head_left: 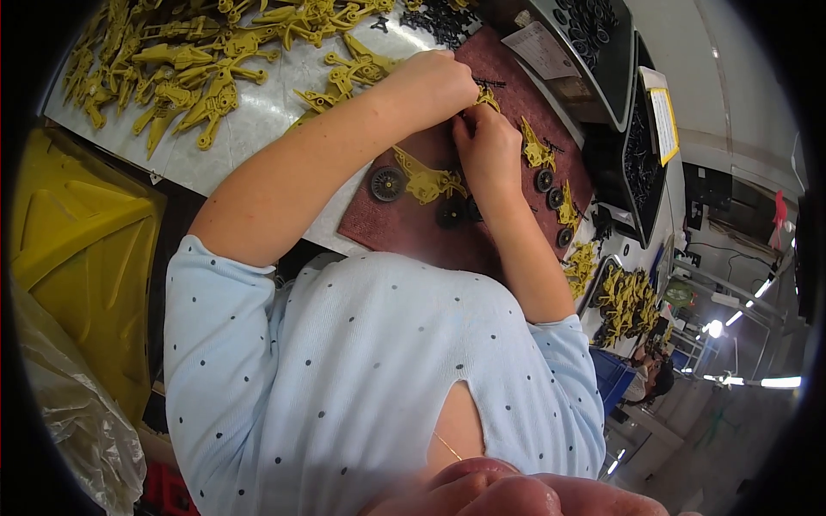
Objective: The person assembles small plastic toy motorcycles by hand, snapping plastic wheels into yellow toy motorcycle frames.
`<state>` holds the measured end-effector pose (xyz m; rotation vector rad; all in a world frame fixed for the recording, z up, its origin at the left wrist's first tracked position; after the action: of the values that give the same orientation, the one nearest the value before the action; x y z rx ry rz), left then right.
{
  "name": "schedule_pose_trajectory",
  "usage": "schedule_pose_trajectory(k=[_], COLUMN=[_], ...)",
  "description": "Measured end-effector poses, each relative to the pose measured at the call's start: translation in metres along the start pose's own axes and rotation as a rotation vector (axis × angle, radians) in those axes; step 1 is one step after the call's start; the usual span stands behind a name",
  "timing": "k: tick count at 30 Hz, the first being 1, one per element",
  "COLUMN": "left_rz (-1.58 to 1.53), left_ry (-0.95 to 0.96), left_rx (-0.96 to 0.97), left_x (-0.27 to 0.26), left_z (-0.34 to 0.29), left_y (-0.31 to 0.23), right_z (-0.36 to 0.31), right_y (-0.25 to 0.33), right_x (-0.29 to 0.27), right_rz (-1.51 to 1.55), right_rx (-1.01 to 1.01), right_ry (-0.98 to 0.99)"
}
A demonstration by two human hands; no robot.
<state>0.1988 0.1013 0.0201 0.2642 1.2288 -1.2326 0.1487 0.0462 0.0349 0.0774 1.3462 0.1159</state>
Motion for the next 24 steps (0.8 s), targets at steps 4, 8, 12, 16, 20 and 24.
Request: schedule_pose_trajectory(k=[4,8,12,16,20,24], left_rz=[-0.008,-0.007,-0.045,-0.046,-0.062,-0.089], left_ry=[-0.041,-0.066,-0.110,-0.152,-0.189,-0.129], left_rx=[0.011,0.054,0.053,0.018,0.075,0.030], left_x=[-0.001,0.001,-0.004,-0.009,-0.014,-0.007], left_z=[0.000,-0.005,-0.006,-0.010,-0.008,-0.009], left_y=[0.002,0.005,0.002,0.001,-0.007,0.000], right_z=[0.008,0.020,0.057,0.107,0.129,0.140], right_y=[-0.006,-0.003,-0.009,0.004,0.017,0.024], right_x=[0.005,-0.012,-0.028,0.002,0.030,0.043], right_rz=[-0.039,0.031,0.137,0.115,-0.081,-0.148], right_rx=[0.001,-0.062,0.013,-0.162,-0.309,-0.333], right_ry=[0.152,0.239,0.137,0.047,-0.010,0.097])
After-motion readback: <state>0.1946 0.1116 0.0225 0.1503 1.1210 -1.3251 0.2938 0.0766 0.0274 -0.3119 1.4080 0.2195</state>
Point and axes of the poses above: each hand's wrist, its own z-axis towards the middle knuckle, its own x-axis out of the palm, y = z × x, the point moved 9 cm from there along z, towards the middle knuckle, and after that the axes turned 14 degrees about -z, right-handed, at the moved point
